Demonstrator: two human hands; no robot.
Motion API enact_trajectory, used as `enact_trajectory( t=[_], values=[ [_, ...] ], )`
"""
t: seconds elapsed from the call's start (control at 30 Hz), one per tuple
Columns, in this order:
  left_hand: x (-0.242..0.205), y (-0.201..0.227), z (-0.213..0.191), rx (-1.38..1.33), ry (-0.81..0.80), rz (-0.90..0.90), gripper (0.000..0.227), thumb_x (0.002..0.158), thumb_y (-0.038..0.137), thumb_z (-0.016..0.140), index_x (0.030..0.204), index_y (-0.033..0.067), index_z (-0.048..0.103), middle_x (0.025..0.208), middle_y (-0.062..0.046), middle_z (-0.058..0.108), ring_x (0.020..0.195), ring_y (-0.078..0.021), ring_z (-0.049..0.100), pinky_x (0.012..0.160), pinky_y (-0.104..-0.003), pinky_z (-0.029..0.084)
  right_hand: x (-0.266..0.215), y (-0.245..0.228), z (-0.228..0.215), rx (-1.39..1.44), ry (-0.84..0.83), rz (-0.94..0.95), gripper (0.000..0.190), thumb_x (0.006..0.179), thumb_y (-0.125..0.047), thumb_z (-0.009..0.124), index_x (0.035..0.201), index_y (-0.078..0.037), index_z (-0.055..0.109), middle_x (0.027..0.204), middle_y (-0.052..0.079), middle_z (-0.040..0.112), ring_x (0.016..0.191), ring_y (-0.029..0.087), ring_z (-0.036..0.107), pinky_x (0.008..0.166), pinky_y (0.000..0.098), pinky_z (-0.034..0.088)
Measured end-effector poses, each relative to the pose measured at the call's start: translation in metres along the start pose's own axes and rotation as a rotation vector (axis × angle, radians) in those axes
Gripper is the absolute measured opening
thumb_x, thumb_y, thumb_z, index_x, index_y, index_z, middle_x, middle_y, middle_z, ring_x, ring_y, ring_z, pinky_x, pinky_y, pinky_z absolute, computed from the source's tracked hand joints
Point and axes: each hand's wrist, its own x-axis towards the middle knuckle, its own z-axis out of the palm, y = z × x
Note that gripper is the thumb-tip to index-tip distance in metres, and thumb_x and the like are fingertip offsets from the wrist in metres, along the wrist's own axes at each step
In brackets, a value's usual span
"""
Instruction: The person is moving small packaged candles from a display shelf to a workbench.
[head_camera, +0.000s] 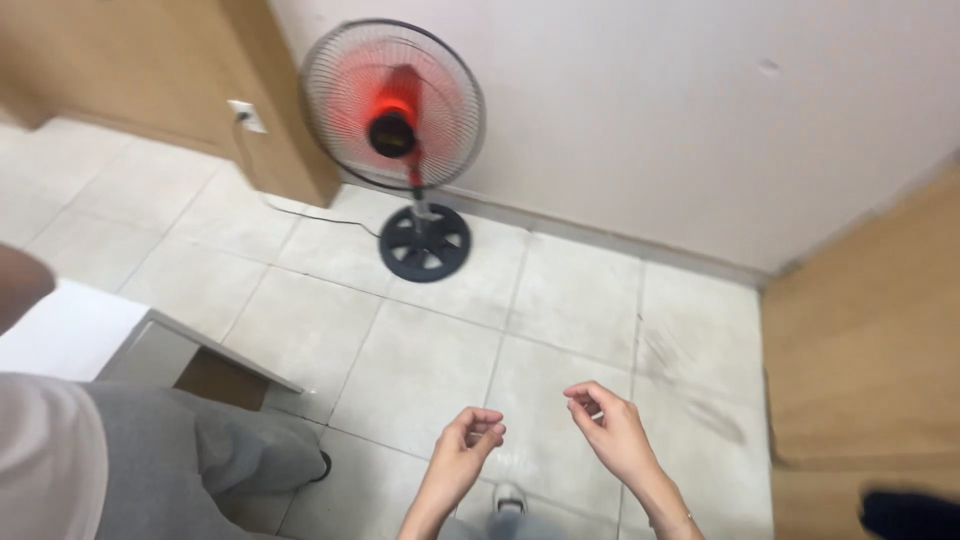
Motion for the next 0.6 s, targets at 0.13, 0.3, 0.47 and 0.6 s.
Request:
enact_trajectory(
  t=[0.13, 0.3, 0.47, 0.6],
  values=[
    [0.028, -0.002, -0.018, -0.110, 0.141, 0.005, 0.027, 0.092, 0.022, 0.069, 0.115, 0.0062, 0.070, 0.104, -0.005, 0.076, 0.094, -0.0130, 0.073, 0.084, -0.029, 0.055, 0.067, -0.030, 0.015, -0.100, -0.148, -0.102, 0.019, 0.092, -0.016, 0.068, 0.108, -0.009, 0.074, 0.087, 0.004, 0.078, 0.079, 0.015, 0.072, 0.069, 0.0305, 0.059],
    [0.066, -0.026, -0.062, -0.218, 0.275, -0.028, 0.027, 0.092, 0.020, 0.069, 0.114, 0.0050, 0.070, 0.103, -0.006, 0.075, 0.093, -0.0136, 0.072, 0.084, -0.028, 0.056, 0.132, -0.064, 0.062, -0.110, -0.333, -0.199, 0.019, 0.091, -0.017, 0.068, 0.107, -0.009, 0.074, 0.086, 0.003, 0.078, 0.079, 0.013, 0.073, 0.067, 0.0293, 0.057],
    [0.111, -0.023, -0.136, -0.319, 0.378, 0.020, 0.027, 0.091, 0.017, 0.069, 0.115, 0.0033, 0.070, 0.104, -0.007, 0.076, 0.093, -0.0143, 0.072, 0.084, -0.028, 0.055, 0.195, -0.118, 0.118, -0.120, -0.458, -0.236, 0.019, 0.093, -0.017, 0.067, 0.108, -0.009, 0.074, 0.086, 0.002, 0.077, 0.079, 0.013, 0.072, 0.068, 0.0290, 0.057],
    [0.153, 0.001, -0.209, -0.371, 0.417, 0.029, 0.027, 0.090, 0.013, 0.066, 0.115, 0.0032, 0.069, 0.106, -0.004, 0.077, 0.094, -0.0138, 0.074, 0.083, -0.028, 0.056, 0.247, -0.171, 0.166, -0.133, -0.486, -0.257, 0.018, 0.093, -0.017, 0.066, 0.107, -0.009, 0.074, 0.086, 0.002, 0.077, 0.077, 0.014, 0.070, 0.068, 0.0290, 0.057]
  ],
)
